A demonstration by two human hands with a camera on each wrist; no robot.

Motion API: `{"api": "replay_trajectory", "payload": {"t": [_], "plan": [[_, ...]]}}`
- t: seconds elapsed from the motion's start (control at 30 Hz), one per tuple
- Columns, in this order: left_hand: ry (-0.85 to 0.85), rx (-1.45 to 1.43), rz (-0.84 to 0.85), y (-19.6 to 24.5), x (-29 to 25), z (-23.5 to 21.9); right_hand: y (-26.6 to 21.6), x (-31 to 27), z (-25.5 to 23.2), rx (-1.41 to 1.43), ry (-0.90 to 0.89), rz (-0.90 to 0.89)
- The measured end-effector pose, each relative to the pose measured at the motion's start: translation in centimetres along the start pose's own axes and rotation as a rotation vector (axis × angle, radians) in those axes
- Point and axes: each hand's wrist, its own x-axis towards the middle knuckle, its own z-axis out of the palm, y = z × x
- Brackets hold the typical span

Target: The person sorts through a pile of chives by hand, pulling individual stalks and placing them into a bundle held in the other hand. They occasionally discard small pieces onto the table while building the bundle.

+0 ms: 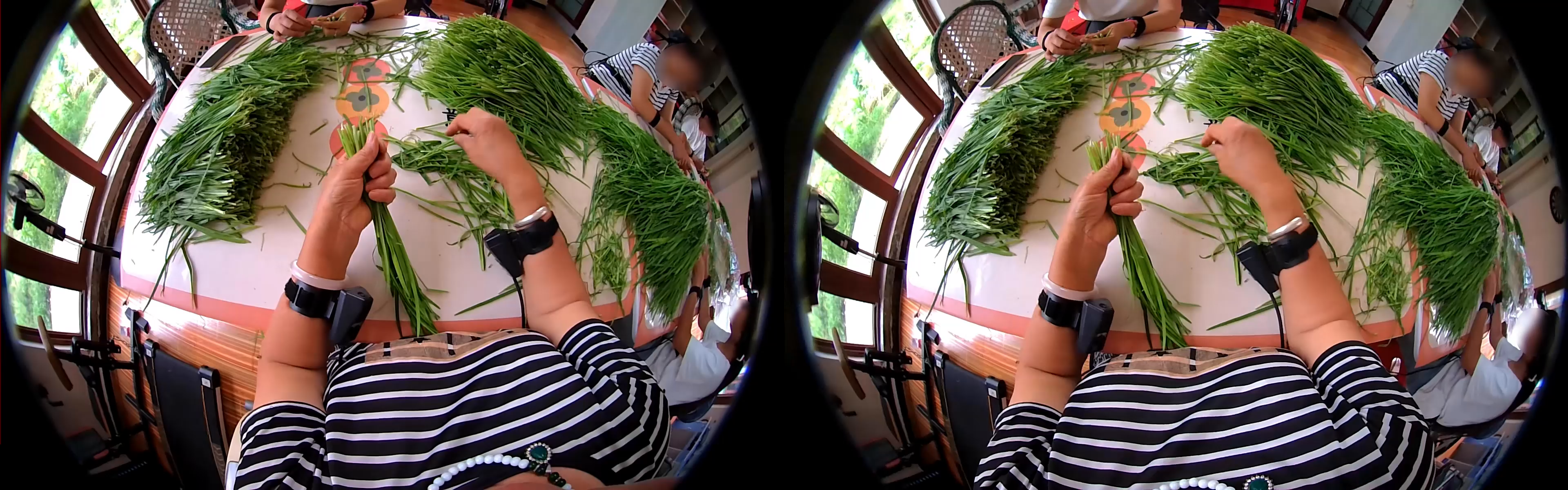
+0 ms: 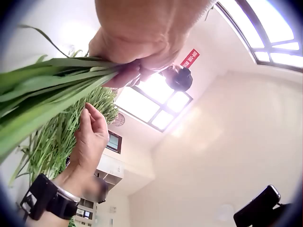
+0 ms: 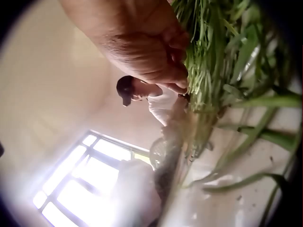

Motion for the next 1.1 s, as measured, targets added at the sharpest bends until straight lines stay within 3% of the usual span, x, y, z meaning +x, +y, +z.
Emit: {"api": "replay_trajectory", "payload": {"t": [0.13, 0.33, 0.47, 0.57, 0.8, 0.93, 1.07, 1.1], "plan": [[0.054, 0.025, -0.017, -0.4, 0.1, 0.1, -1.1, -0.6, 0.7, -0.245, -0.158, 0.086], [0.098, 0.136, 0.023, -0.6, 0.1, -0.1, -1.6, 0.0, -0.2, -0.036, 0.034, -0.008], [0.185, 0.214, 0.083, -1.2, 0.0, 0.5, -3.3, 0.3, -0.3, 0.192, 0.072, 0.003], [0.243, 0.269, 0.164, -1.8, 0.0, 1.0, -5.5, 0.2, -0.4, 0.404, 0.004, 0.004], [0.353, 0.251, 0.323, -2.2, 0.4, 0.6, -7.5, -0.3, 0.1, 0.511, -0.058, 0.087], [0.292, 0.317, 0.299, -2.3, 0.3, 1.1, -7.6, -0.4, 2.2, 0.629, 0.031, -0.009], [0.276, 0.331, 0.264, -1.7, 0.2, 0.7, -7.3, -0.1, -0.6, 0.570, -0.093, -0.016], [0.257, 0.305, 0.270, -1.4, 0.1, 0.5, -5.8, 0.1, -0.4, 0.681, 0.003, 0.016]]}}
